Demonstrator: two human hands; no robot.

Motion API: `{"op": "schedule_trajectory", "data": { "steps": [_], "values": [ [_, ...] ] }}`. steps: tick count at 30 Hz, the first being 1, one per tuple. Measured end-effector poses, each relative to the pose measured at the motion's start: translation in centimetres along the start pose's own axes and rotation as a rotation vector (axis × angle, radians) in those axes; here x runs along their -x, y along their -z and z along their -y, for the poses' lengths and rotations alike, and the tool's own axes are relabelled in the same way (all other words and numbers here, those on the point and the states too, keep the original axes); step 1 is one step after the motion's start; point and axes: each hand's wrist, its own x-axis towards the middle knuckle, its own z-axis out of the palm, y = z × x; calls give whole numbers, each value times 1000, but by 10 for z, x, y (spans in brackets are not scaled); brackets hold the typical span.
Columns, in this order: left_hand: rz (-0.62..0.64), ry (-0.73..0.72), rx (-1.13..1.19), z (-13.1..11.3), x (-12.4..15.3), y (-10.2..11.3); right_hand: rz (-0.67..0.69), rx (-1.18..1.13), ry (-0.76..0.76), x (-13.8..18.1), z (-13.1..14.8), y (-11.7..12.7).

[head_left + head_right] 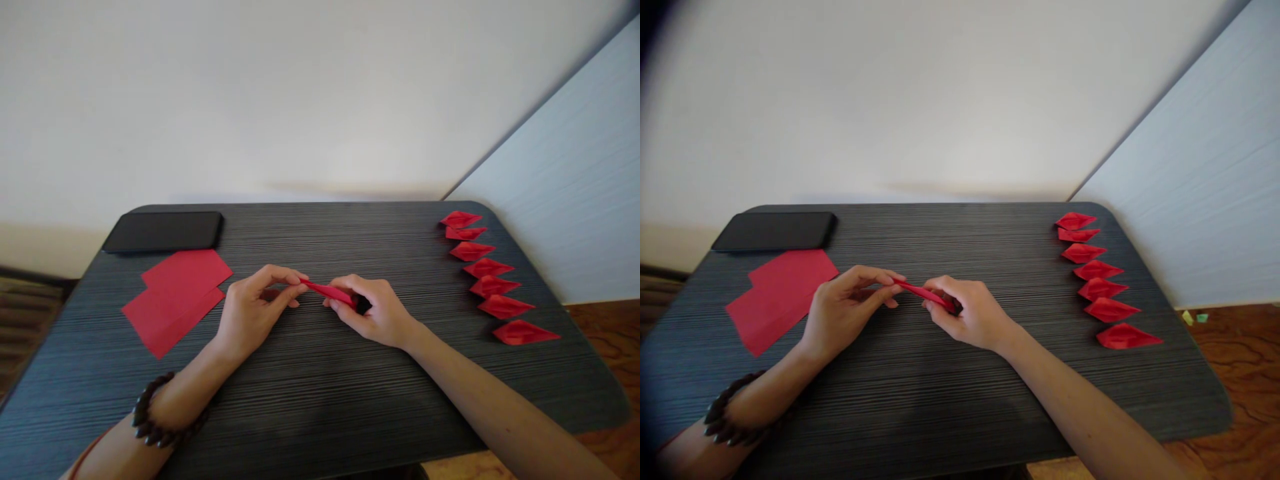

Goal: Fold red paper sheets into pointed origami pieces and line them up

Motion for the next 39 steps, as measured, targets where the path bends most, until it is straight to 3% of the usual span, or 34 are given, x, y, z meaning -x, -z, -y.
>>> {"op": "schedule_trajectory", "data": {
  "steps": [7,24,29,34,39],
  "values": [
    [-11,-32,-36,-1,1,0,-47,-15,70,-1,0,-1],
    [-64,-164,-263,3,4,2,-192,135,57,-1,-2,-6],
    [-64,-286,-387,2,3,4,-184,153,101,-1,-3,-7],
    [6,-449,-355,2,1,5,-109,142,179,-2,-4,-7],
    [29,-340,-349,1,0,4,-139,142,207,-2,-6,-7]
  ]
}}
